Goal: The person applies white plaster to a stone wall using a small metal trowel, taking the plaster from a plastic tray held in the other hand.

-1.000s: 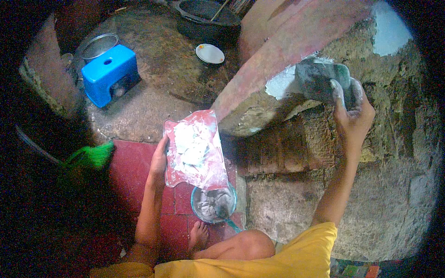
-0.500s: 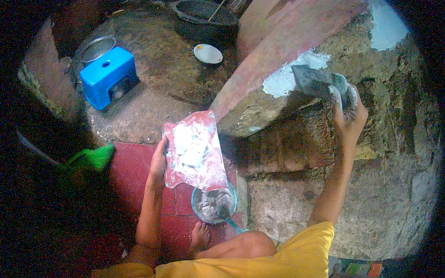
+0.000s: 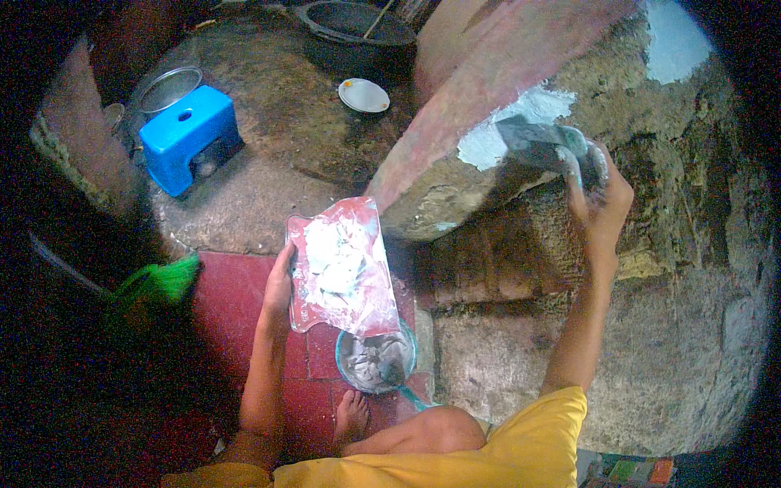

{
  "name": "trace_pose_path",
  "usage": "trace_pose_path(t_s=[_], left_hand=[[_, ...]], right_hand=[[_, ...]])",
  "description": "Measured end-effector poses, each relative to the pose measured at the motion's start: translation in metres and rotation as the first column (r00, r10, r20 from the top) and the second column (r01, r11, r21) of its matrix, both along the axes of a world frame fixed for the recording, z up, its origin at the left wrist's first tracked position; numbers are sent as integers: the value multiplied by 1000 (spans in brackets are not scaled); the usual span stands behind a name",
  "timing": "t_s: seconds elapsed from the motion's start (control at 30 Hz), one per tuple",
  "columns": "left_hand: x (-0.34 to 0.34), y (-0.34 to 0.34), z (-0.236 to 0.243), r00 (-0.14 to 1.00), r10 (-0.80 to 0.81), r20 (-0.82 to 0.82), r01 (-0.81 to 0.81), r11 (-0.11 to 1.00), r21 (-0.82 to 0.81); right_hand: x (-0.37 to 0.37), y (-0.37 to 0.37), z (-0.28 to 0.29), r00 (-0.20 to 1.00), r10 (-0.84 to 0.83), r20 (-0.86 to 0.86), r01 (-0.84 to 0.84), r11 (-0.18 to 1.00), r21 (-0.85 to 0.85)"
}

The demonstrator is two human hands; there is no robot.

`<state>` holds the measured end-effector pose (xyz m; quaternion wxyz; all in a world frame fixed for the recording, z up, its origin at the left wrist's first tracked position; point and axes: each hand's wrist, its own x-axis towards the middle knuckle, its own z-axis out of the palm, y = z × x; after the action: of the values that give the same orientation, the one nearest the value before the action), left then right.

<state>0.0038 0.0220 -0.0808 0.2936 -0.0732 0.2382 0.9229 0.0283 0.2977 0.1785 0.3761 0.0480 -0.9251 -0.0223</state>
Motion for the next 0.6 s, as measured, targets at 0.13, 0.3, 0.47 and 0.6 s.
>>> trace_pose_path(t_s=[0.13, 0.3, 0.47, 0.6], left_hand=[[0, -1, -4, 1000, 8, 1, -8, 1000, -9], [-1, 2, -10, 1000, -9, -2, 9, 1000, 16], [-1, 1, -6, 1000, 3, -21, -3, 1000, -15], [0, 2, -9, 1000, -7, 8, 7, 1000, 5]], right_hand=[[5, 17, 2, 997, 56, -56, -61, 994, -94], [3, 17, -4, 997, 80, 5, -77, 973, -217], [-7, 1, -6, 996, 86, 7, -80, 952, -297], [-10, 6, -9, 995, 95, 9, -85, 932, -353]])
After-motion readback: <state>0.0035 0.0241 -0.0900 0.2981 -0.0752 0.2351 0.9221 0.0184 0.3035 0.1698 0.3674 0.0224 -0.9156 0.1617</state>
